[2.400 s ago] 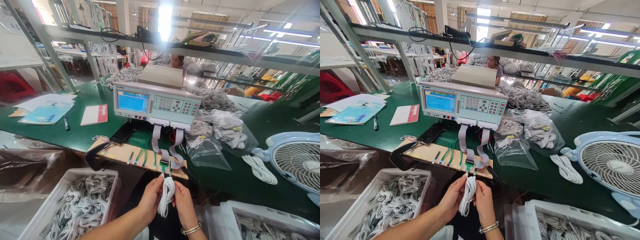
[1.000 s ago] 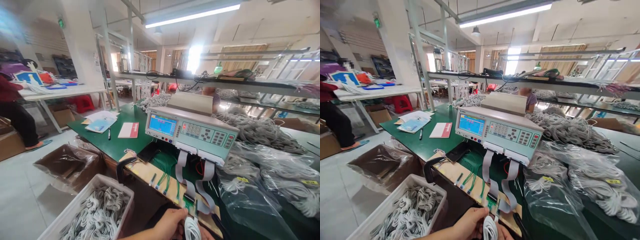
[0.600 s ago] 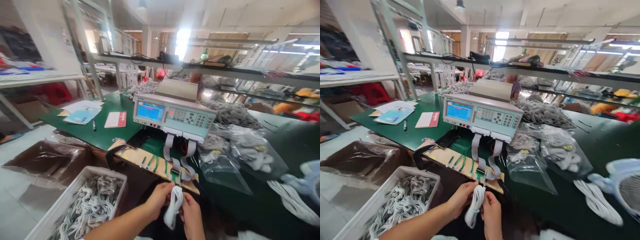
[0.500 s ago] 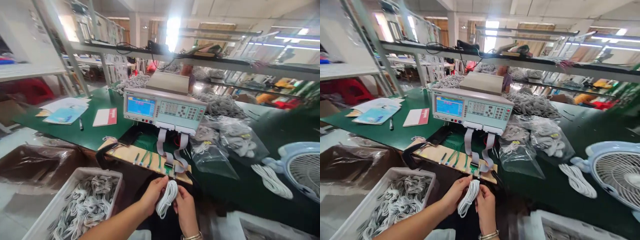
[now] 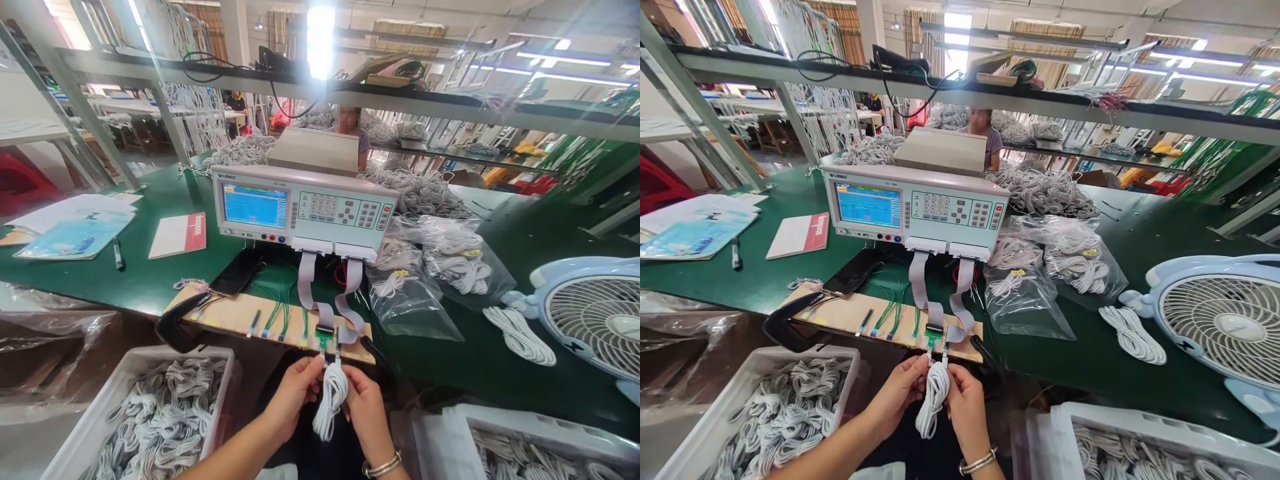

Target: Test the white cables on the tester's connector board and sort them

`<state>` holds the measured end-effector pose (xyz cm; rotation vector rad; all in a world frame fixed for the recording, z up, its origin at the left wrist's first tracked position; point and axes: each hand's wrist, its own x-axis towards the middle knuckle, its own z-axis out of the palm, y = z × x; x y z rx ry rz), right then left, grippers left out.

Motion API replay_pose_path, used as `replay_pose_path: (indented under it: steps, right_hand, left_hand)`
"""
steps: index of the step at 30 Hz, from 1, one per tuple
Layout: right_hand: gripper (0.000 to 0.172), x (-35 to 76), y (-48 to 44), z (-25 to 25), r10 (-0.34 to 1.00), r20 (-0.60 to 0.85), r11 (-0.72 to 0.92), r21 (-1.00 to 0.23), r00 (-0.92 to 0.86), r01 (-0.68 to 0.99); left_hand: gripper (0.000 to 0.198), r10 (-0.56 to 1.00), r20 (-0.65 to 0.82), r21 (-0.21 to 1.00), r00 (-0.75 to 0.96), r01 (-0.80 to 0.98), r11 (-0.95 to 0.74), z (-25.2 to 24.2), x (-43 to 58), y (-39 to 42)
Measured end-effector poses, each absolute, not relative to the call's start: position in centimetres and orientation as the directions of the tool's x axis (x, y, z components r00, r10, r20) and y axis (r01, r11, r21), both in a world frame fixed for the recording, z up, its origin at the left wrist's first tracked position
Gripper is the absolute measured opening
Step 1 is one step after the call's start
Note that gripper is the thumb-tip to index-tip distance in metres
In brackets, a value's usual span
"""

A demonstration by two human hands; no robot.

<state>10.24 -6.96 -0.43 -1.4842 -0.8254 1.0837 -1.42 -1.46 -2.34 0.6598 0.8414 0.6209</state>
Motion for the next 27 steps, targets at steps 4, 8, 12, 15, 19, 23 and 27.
replay_pose_path:
  steps: [4, 8, 12, 15, 19, 23, 27]
  right_hand:
    - [0.027, 10.1, -6.9, -0.3, 0.914, -0.202, -0.182, -0.979, 0.351, -0.088]
    - [0.029, 10.0, -6.8, -0.3, 0.911, -0.216, -0.194, -0.976, 0.351, -0.096]
    - [0.028, 10.0, -6.9, -0.3, 0.906, -0.227, -0.209, -0.974, 0.358, -0.089]
    - [0.025, 10.1, -6.9, -0.2, 0.911, -0.216, -0.197, -0.976, 0.352, -0.088]
    - [0.023, 9.8, -6.5, -0.3, 0.905, -0.252, -0.2, -0.963, 0.344, -0.179]
    - [0.024, 9.0, -6.0, -0.5, 0.832, -0.349, -0.18, -0.905, 0.431, -0.386]
    - [0.029, 9.6, -6.2, -0.7, 0.861, -0.304, -0.183, -0.933, 0.407, -0.31]
  left_hand:
    - [0.038, 0.721, -0.462, 0.731, 0.517, -0.238, 0.639, -2.4, -1.5, -1.5]
    - [0.038, 0.721, -0.448, 0.733, 0.53, -0.245, 0.635, -2.2, -1.5, -1.4]
    - [0.038, 0.724, -0.454, 0.738, 0.52, -0.236, 0.632, -2.2, -1.4, -1.4]
    - [0.037, 0.728, -0.447, 0.739, 0.519, -0.244, 0.628, -2.3, -1.4, -1.4]
    - [0.039, 0.726, -0.458, 0.741, 0.514, -0.231, 0.631, -2.5, -1.4, -1.5]
    - [0.039, 0.729, -0.457, 0.747, 0.509, -0.226, 0.625, -2.3, -1.4, -1.5]
    - [0.04, 0.737, -0.461, 0.75, 0.495, -0.227, 0.622, -1.6, -1.3, -1.2]
